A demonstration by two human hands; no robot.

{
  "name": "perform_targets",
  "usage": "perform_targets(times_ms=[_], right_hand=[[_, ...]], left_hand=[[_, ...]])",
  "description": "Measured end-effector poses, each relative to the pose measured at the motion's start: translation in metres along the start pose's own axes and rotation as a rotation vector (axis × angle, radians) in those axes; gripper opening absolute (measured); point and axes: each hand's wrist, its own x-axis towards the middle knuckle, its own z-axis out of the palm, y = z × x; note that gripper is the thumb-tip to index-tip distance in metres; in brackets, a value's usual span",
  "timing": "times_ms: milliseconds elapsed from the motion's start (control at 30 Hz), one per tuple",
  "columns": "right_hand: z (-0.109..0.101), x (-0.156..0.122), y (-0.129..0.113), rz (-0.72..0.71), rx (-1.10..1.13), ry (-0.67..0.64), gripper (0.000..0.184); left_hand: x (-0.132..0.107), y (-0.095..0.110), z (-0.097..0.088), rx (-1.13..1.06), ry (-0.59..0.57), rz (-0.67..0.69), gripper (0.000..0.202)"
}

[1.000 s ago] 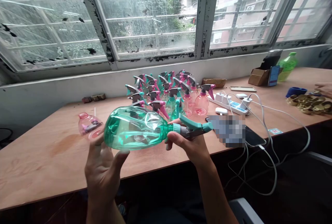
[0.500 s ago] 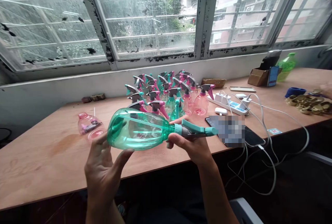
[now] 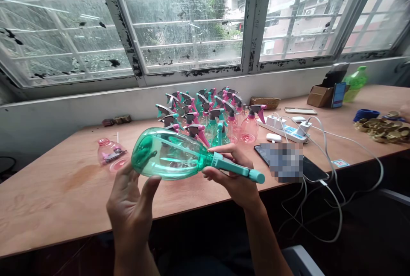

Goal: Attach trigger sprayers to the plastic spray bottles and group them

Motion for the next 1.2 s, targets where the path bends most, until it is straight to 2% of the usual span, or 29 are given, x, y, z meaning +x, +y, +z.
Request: perform_targets(times_ms=[200,367,533,633,733,933,1033,1200], right_hand=[[-0.002,-0.001,0.006,-0.191,-0.257,0.014,0.041],[-0.001,-0.002,0.005,-0.237,-0.293,-0.044,0.044],[0.001,-0.001,0.002,-0.260,-0.285,-0.038,0.043],[-0.001,-0.001,0.002,-0.224,-0.265,-0.006,0.038],[-0.004,-0.001,0.002,-0.120,-0.232,0.002,0.033],[-0.005,0.001,0.001,0.047,0.002,-0.039,0.026],[-0.005,0.002,0.001,0.069,0.042,-0.078,0.027],[-0.004,0.002,0.002,0.094,0.071,-0.068,0.030]], left_hand=[[0.002,0.005,0.002,0.002,0.057,-0.020,0.041],[0.003,0.006,0.001,0.005,0.114,-0.045,0.035],[0.005,0.004,-0.001,-0.002,0.115,-0.056,0.036],[0.004,0.003,-0.002,-0.021,0.056,-0.039,0.040],[0.003,0.001,-0.003,-0.069,-0.011,-0.010,0.046],[0.003,-0.004,-0.008,-0.185,-0.046,0.112,0.057],[0.003,-0.001,-0.008,-0.184,-0.092,0.082,0.055],[0.003,0.005,-0.004,-0.129,-0.132,0.045,0.054]])
